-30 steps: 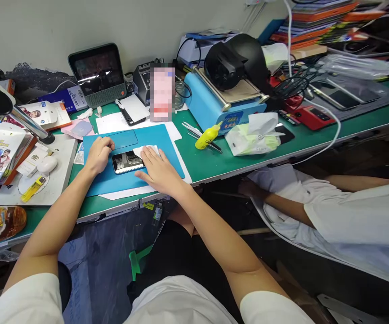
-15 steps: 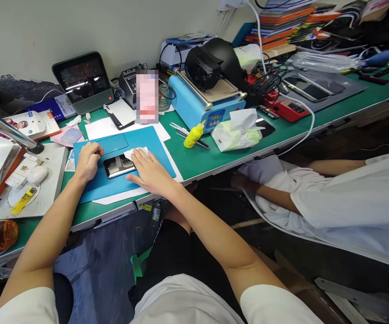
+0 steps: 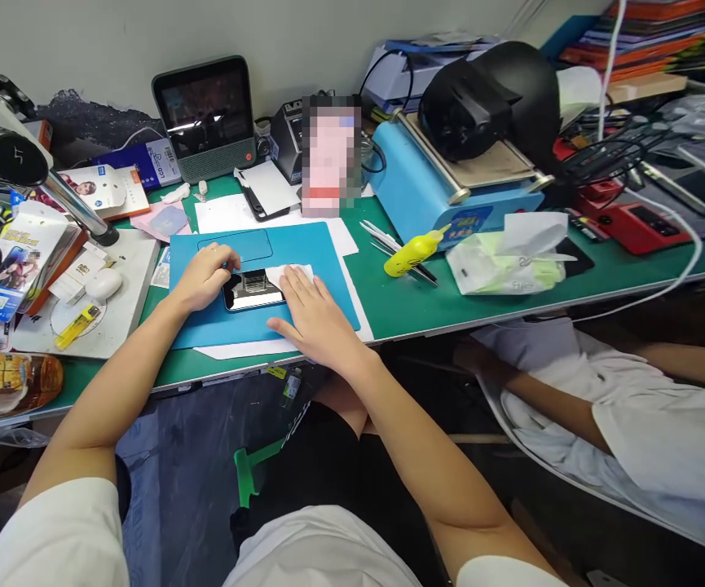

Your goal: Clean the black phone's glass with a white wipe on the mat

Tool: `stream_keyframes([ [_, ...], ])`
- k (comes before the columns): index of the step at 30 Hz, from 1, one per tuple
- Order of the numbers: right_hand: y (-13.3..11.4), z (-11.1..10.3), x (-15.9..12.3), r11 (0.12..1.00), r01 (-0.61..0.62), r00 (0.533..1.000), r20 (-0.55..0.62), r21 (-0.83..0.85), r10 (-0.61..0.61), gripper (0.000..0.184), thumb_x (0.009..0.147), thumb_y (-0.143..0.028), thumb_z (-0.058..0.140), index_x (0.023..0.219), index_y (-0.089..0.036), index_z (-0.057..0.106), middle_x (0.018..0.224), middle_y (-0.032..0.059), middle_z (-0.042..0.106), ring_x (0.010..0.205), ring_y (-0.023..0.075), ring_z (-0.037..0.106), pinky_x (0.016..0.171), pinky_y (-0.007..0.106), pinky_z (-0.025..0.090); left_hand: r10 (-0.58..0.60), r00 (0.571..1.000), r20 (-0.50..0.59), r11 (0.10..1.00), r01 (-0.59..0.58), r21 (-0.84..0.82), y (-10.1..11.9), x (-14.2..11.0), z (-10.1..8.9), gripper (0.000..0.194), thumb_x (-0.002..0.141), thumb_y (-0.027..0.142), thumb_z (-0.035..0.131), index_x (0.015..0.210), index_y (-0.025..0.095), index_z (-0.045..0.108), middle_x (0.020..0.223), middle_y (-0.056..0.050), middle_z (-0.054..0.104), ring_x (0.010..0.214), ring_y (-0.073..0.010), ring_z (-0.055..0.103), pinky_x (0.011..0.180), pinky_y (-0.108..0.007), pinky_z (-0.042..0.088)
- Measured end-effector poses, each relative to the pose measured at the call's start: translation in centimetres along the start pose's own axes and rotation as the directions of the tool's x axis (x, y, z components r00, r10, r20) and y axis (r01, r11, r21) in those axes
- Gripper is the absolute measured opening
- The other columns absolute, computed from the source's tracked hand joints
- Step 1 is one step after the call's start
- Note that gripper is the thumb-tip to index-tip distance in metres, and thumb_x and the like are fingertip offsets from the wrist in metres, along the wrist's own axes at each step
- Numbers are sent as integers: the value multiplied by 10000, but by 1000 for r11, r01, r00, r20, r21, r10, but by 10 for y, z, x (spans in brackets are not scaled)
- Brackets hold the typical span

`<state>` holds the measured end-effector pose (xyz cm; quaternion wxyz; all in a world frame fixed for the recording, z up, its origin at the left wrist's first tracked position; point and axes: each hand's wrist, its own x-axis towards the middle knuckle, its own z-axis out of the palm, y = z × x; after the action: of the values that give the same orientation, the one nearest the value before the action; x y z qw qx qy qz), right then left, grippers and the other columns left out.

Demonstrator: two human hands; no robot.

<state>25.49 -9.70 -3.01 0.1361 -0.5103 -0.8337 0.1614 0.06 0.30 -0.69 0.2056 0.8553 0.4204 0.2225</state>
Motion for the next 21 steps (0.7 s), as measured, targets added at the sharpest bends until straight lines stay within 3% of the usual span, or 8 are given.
stream_keyframes([
  [4,-6,2,-11,1000,-14,1000,5,-6,14,1023,1061,-751,119,1665,41,348,1779,266,255,1684,367,227,1368,601,202,28,999,43,999,-28,19,0,0,1,205,775,221,444,918,241,590,922,-70,688,897,-298,581,877,-490,472],
  [11,-4,0,11,999,-32,999,29,4,32,1006,1065,-750,121,1684,17,322,1797,240,232,1695,353,187,1377,577,178,36,999,-5,999,-36,7,-3,-1,1,202,746,205,436,895,242,568,908,-70,679,912,-296,589,900,-500,492],
  [17,-7,3,-12,1000,-14,1000,8,18,14,1008,1064,-751,116,1689,15,309,1798,239,222,1697,344,186,1378,582,175,30,1000,-10,1000,-30,-7,-3,-1,0,202,756,206,432,909,235,561,953,-82,677,941,-299,586,903,-492,482],
  [21,-4,2,2,999,-23,1000,15,29,23,994,1063,-757,146,1691,-6,323,1800,234,225,1698,341,182,1381,569,163,33,999,5,999,-33,8,-3,1,0,224,787,220,442,963,223,580,1004,-87,669,972,-302,580,925,-494,475],
])
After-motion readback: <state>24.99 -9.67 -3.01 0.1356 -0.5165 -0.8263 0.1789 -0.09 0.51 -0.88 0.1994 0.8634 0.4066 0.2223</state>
